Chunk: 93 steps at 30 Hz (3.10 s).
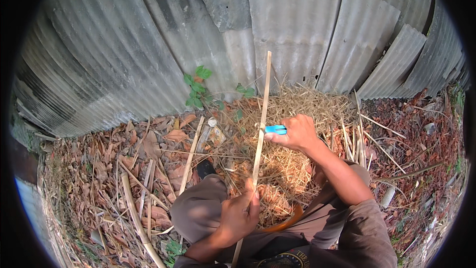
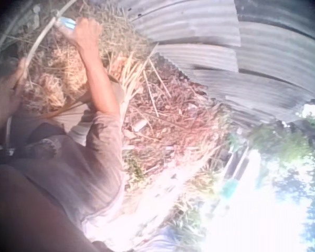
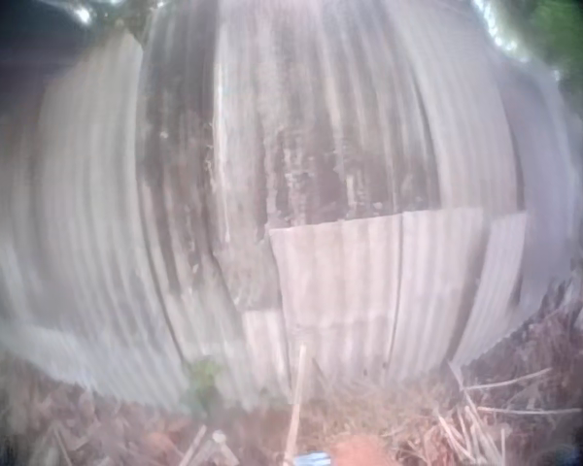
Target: The person sits on the ground and uses a blue utility knife to shave a long bamboo stick, removing thin strips from its surface. The person holds the stick with one hand and scrapes it with the knife in the other hand, occasionally rotating the stick to work on different sides.
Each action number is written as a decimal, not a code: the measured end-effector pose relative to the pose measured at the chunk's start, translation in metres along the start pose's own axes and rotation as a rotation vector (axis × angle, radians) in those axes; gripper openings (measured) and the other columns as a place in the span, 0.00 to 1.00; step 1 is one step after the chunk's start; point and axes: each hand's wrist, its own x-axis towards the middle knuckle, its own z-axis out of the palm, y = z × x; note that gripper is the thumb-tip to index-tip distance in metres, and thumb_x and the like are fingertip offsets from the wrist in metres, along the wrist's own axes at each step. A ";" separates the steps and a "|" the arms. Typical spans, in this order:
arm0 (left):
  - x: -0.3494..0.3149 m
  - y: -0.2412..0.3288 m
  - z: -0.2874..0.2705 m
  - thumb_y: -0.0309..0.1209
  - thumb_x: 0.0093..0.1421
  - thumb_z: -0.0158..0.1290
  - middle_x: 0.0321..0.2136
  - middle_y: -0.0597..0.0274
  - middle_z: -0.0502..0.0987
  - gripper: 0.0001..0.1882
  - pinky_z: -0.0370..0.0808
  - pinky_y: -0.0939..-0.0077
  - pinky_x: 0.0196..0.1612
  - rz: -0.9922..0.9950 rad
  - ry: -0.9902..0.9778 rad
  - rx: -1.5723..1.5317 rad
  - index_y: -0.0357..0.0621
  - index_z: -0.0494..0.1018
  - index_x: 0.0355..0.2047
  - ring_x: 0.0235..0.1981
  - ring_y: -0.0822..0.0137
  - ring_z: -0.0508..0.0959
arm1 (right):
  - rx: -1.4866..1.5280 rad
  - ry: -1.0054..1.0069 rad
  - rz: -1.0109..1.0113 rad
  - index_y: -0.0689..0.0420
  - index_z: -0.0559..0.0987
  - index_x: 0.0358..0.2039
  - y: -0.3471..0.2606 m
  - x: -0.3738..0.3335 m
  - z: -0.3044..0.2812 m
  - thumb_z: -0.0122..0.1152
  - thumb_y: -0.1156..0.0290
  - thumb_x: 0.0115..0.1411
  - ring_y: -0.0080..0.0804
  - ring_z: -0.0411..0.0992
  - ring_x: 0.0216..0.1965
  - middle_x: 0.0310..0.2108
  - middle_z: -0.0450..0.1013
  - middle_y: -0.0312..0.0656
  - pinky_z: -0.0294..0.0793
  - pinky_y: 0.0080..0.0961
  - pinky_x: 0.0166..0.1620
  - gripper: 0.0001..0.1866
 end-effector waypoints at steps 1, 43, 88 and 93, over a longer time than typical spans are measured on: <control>-0.004 0.003 0.002 0.22 0.59 0.49 0.16 0.52 0.72 0.19 0.70 0.74 0.21 0.012 -0.049 -0.001 0.30 0.68 0.52 0.17 0.65 0.77 | -0.031 0.007 0.133 0.56 0.79 0.13 0.022 0.014 -0.006 0.48 0.25 0.45 0.46 0.72 0.16 0.09 0.68 0.48 0.71 0.41 0.24 0.41; 0.023 -0.023 0.042 0.26 0.64 0.48 0.19 0.70 0.72 0.23 0.67 0.87 0.24 -0.130 0.145 -0.592 0.34 0.62 0.59 0.20 0.83 0.69 | 1.278 -0.237 0.300 0.58 0.75 0.20 -0.035 0.007 -0.001 0.58 0.58 0.61 0.15 0.52 0.12 0.10 0.57 0.27 0.48 0.18 0.18 0.19; 0.065 -0.014 0.024 0.31 0.64 0.51 0.22 0.66 0.72 0.11 0.68 0.86 0.21 -0.281 -0.088 -0.675 0.33 0.72 0.40 0.18 0.79 0.71 | 1.531 0.144 0.377 0.57 0.73 0.28 -0.001 0.018 -0.047 0.63 0.64 0.58 0.14 0.53 0.12 0.13 0.58 0.25 0.50 0.15 0.17 0.11; 0.064 0.006 0.029 0.30 0.65 0.49 0.24 0.65 0.72 0.13 0.69 0.86 0.19 -0.318 -0.025 -0.738 0.35 0.67 0.46 0.18 0.79 0.72 | 1.563 -0.008 0.330 0.57 0.73 0.28 -0.015 0.009 -0.033 0.61 0.66 0.60 0.13 0.52 0.12 0.13 0.58 0.25 0.50 0.15 0.17 0.10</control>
